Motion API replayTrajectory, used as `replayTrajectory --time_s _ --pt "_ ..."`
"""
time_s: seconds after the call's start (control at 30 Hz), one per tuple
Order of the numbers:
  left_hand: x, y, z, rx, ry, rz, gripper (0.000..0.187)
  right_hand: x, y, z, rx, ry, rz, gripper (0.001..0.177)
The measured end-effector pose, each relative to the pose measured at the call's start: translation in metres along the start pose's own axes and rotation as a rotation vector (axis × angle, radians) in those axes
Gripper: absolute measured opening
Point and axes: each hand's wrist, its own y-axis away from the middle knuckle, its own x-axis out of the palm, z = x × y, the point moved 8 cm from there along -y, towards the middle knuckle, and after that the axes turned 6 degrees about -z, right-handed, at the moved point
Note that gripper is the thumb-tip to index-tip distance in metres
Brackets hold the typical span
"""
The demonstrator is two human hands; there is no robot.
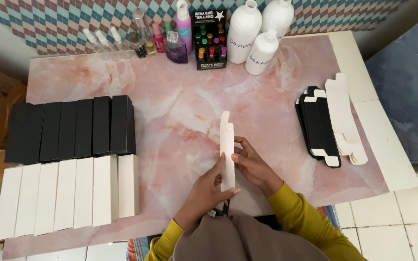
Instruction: Folding flat cardboard perfume boxes into their final 3D shape.
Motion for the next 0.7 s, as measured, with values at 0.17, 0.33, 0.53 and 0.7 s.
replayTrajectory --time_s 0.17,0.33,0.53,0.7 --pt "-0.002 0.000 -0.002 0.033 -0.055 -0.022 0.107 -0.019 -0.010 -0.014 -0.014 -0.023 -0.077 0.052" --pt "-0.006 0.002 -0.018 0.009 -0.036 -0.031 0.108 -0.018 -0.009 -0.009 -0.046 0.041 -0.056 0.057" --pt "-0.006 -0.010 0.005 -0.023 0.087 -0.101 0.120 -0.005 -0.005 -0.002 -0.106 0.124 0.030 0.047" --pt "-0.013 -0.025 0.044 -0.037 0.487 -0.144 0.078 -0.020 -0.008 0.007 -0.185 0.115 -0.048 0.062"
